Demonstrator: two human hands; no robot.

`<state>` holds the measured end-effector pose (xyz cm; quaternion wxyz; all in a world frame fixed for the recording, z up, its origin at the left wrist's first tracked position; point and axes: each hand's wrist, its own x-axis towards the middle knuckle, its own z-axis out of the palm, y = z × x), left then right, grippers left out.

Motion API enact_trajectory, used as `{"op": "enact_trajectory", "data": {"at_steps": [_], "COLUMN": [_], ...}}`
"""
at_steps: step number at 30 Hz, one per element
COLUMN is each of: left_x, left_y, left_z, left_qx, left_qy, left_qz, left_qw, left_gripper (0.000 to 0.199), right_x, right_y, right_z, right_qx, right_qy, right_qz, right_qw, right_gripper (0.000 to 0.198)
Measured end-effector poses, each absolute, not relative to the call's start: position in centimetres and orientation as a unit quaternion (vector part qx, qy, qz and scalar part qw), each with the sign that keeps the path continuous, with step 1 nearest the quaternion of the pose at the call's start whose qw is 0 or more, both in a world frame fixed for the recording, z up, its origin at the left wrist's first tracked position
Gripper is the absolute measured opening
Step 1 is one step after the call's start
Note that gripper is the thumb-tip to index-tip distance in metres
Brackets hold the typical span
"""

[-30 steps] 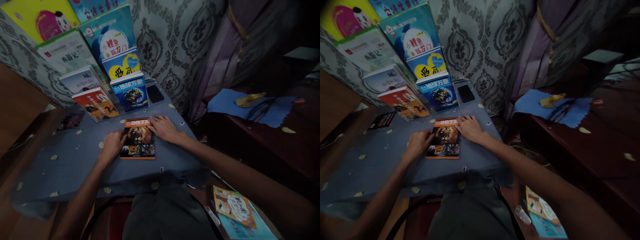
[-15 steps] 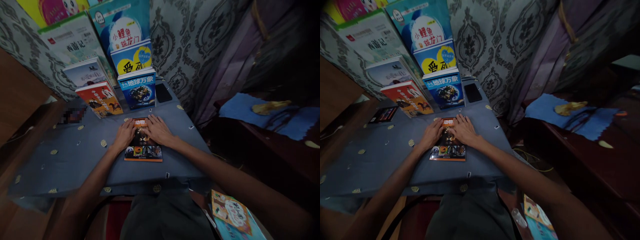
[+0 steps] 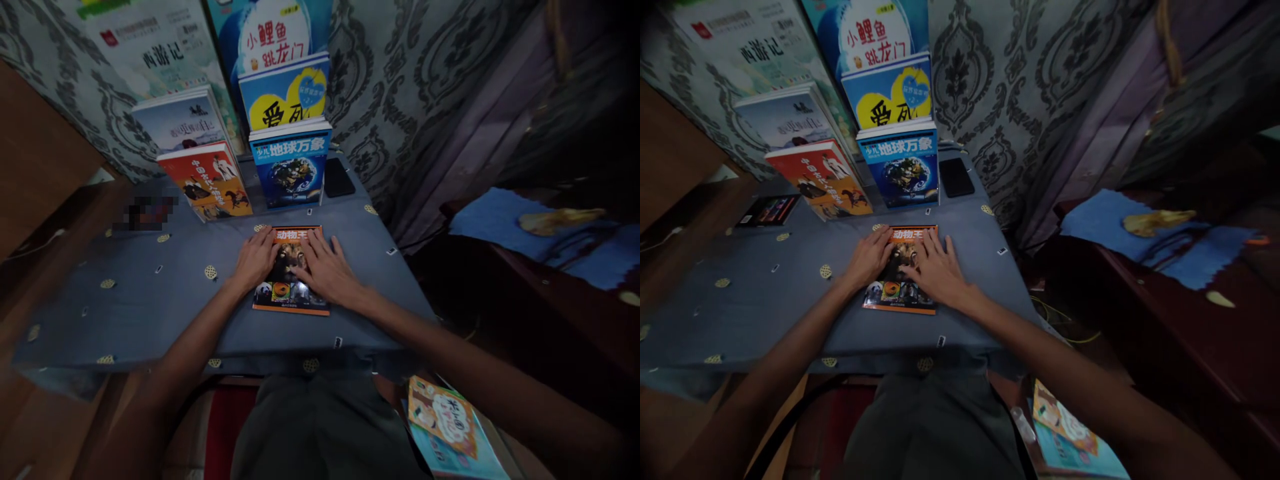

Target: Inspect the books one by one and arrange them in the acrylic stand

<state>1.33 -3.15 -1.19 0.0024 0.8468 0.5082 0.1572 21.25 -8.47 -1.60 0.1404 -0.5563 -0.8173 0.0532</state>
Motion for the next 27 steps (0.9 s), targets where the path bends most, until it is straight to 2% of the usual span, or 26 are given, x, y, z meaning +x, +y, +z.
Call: {"op": "enact_trajectory", "data": {"at_steps": [6,10,13,17,20,23,25,27], "left_x": [1.6,1.8,2.0,1.6,1.3,1.7,2.3,2.8], "left_y": [-3.5,-4.3,-4.7,-4.1,-3.1,-2.5,-2.5,-2.7], "left_z": [-1.0,-0.7,-0.7,-1.1,-1.5,-1.7,-1.7,-1.7], "left_qx": [0.836,0.804,0.801,0.750,0.612,0.440,0.386,0.377], "left_qy": [0.525,0.570,0.564,0.554,0.542,0.521,0.509,0.502], "left_qz": [0.161,0.171,0.197,0.321,0.464,0.530,0.533,0.538], "left_qw": [0.010,0.001,0.033,0.166,0.342,0.504,0.555,0.562], "left_gripper": [0.041,0.038,0.039,0.039,0.036,0.039,0.040,0.040], "right_x": [21.3,21.3,21.4,21.6,21.7,21.8,21.7,21.6], "right_y": [-12.5,-12.5,-12.1,-11.8,-11.6,-11.4,-11.1,-11.0], "right_z": [-1.8,-2.0,-2.6,-3.8,-4.5,-5.3,-5.9,-6.4], "right_qx": [-0.565,-0.555,-0.551,-0.547,-0.542,-0.530,-0.517,-0.507], "right_qy": [-0.815,-0.820,-0.819,-0.817,-0.817,-0.822,-0.827,-0.829], "right_qz": [0.028,0.020,0.014,0.001,-0.010,-0.019,-0.027,-0.038], "right_qw": [0.124,0.138,0.157,0.182,0.194,0.207,0.219,0.234], "right_gripper": [0.070,0.067,0.067,0.066,0.065,0.065,0.065,0.065]}}
